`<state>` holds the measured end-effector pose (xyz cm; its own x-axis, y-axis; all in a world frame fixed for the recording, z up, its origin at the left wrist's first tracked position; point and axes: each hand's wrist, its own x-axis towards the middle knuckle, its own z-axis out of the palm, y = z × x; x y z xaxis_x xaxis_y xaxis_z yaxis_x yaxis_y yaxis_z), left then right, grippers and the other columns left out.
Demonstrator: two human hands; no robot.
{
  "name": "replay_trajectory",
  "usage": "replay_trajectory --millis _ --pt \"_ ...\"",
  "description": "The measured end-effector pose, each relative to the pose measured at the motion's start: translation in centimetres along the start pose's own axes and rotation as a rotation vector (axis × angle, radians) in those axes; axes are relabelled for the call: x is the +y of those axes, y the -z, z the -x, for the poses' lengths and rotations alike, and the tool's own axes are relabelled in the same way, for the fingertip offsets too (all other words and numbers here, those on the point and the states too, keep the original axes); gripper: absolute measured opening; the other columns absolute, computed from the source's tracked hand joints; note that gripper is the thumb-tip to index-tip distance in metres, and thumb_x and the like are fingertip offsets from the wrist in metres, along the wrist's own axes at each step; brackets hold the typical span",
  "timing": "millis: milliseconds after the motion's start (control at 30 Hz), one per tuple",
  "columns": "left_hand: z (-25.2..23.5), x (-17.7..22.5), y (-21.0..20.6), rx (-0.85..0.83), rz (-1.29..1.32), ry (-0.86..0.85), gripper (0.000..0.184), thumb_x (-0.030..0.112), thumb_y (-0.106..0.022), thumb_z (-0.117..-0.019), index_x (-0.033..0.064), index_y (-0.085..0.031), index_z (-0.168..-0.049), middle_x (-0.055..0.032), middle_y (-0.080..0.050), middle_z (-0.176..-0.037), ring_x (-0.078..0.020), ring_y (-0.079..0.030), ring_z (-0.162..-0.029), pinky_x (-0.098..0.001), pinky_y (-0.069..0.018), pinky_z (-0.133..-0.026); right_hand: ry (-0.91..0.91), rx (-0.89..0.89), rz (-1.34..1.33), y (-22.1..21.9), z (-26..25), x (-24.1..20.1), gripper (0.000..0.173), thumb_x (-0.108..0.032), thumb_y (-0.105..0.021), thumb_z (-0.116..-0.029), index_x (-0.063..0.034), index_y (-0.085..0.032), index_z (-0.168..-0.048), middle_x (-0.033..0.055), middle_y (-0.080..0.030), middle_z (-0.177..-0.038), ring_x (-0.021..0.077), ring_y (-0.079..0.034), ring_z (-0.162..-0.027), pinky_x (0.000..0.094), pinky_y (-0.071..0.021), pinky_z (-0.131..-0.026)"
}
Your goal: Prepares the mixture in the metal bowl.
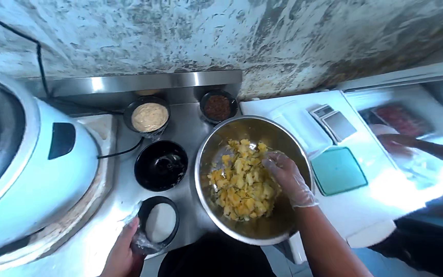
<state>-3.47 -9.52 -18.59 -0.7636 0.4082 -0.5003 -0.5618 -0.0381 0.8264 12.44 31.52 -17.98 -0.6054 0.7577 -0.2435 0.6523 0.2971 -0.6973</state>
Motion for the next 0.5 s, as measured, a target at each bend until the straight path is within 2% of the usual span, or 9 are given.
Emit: replay_trajectory --millis 67,100,167,200,267,333,433,500 --pt "-0.4 0.7 -1.9 -0.006 0.003 -0.140 0.037 0.033 -0.045 -0.1059 0.0077 -0.051 -0.132 0.0027 -0.070 -0.113 -0.0083 -0.068 -0.105 -0.0328 -0.0585 -0.094 -0.066 -0.070 0.026 -0.8 -2.0 0.4 0.057 -0.048 -0.071 -0.0933 -0.0195 -0.061 -0.142 0.0105 -0.055 -0.149 0.0307 -0.053 -0.135 0.0603 -0.0452 -0.109" --pt "-0.9 0.8 -2.8 0.005 -0.015 -0.206 0.043 0.036 -0.054 -0.1023 0.0043 -0.050 -0.131 0.0017 -0.070 -0.112 -0.0079 -0.068 -0.104 -0.0311 -0.0584 -0.094 -0.111 -0.116 0.029 -1.6 -2.7 0.8 0.069 -0.053 -0.073 -0.0905 -0.0212 -0.054 -0.149 0.0107 -0.050 -0.154 0.0305 -0.051 -0.139 0.0593 -0.0442 -0.111" --pt "-2.2 0.6 -5.0 0.020 -0.082 -0.290 0.072 0.050 -0.068 -0.0926 -0.0021 -0.046 -0.137 -0.0028 -0.067 -0.116 -0.0095 -0.067 -0.106 -0.0310 -0.0576 -0.095 -0.174 -0.182 0.082 -3.7 -2.9 1.1 0.089 -0.063 -0.078 -0.0805 -0.0223 -0.047 -0.153 0.0138 -0.055 -0.148 0.0314 -0.057 -0.131 0.0585 -0.0497 -0.106" --pt "-2.9 0.5 -6.4 0.026 -0.103 -0.312 0.081 0.056 -0.070 -0.0890 -0.0031 -0.045 -0.138 -0.0041 -0.065 -0.119 -0.0099 -0.066 -0.107 -0.0310 -0.0571 -0.095 -0.192 -0.214 0.156 -4.3 -2.4 0.0 0.095 -0.065 -0.079 -0.0776 -0.0172 -0.047 -0.153 0.0177 -0.057 -0.145 0.0350 -0.059 -0.128 0.0608 -0.0490 -0.105" --pt "-4.2 0.0 -9.3 0.008 -0.073 -0.357 0.088 0.063 -0.070 -0.0861 -0.0033 -0.044 -0.138 -0.0054 -0.066 -0.119 -0.0109 -0.066 -0.108 -0.0314 -0.0572 -0.095 -0.198 -0.294 0.249 -4.9 -1.1 -3.1 0.093 -0.064 -0.079 -0.0781 -0.0121 -0.050 -0.150 0.0192 -0.057 -0.143 0.0370 -0.057 -0.130 0.0614 -0.0458 -0.108" --pt "-5.1 -0.7 -11.3 -0.018 -0.036 -0.387 0.083 0.061 -0.068 -0.0888 -0.0029 -0.046 -0.137 -0.0053 -0.066 -0.119 -0.0109 -0.066 -0.109 -0.0309 -0.0563 -0.097 -0.158 -0.414 0.281 -5.5 0.6 -5.6 0.087 -0.058 -0.077 -0.0834 -0.0144 -0.047 -0.153 0.0169 -0.055 -0.147 0.0361 -0.055 -0.133 0.0610 -0.0449 -0.109" --pt "-5.6 -0.9 -12.8 -0.004 -0.049 -0.415 0.070 0.053 -0.063 -0.0942 -0.0027 -0.047 -0.133 -0.0033 -0.065 -0.117 -0.0079 -0.065 -0.108 -0.0289 -0.0554 -0.097 0.000 -0.477 0.192 -6.6 1.0 -7.7 0.067 -0.035 -0.074 -0.0907 -0.0196 -0.051 -0.151 0.0134 -0.059 -0.143 0.0320 -0.058 -0.130 0.0564 -0.0469 -0.109" --pt "-5.6 -1.0 -13.1 0.019 -0.064 -0.421 0.062 0.046 -0.058 -0.0976 -0.0036 -0.047 -0.134 -0.0035 -0.065 -0.117 -0.0073 -0.065 -0.108 -0.0285 -0.0551 -0.097 0.026 -0.440 0.073 -6.5 0.1 -8.0 0.054 -0.034 -0.073 -0.0938 -0.0221 -0.058 -0.144 0.0134 -0.067 -0.130 0.0313 -0.065 -0.118 0.0571 -0.0523 -0.100"
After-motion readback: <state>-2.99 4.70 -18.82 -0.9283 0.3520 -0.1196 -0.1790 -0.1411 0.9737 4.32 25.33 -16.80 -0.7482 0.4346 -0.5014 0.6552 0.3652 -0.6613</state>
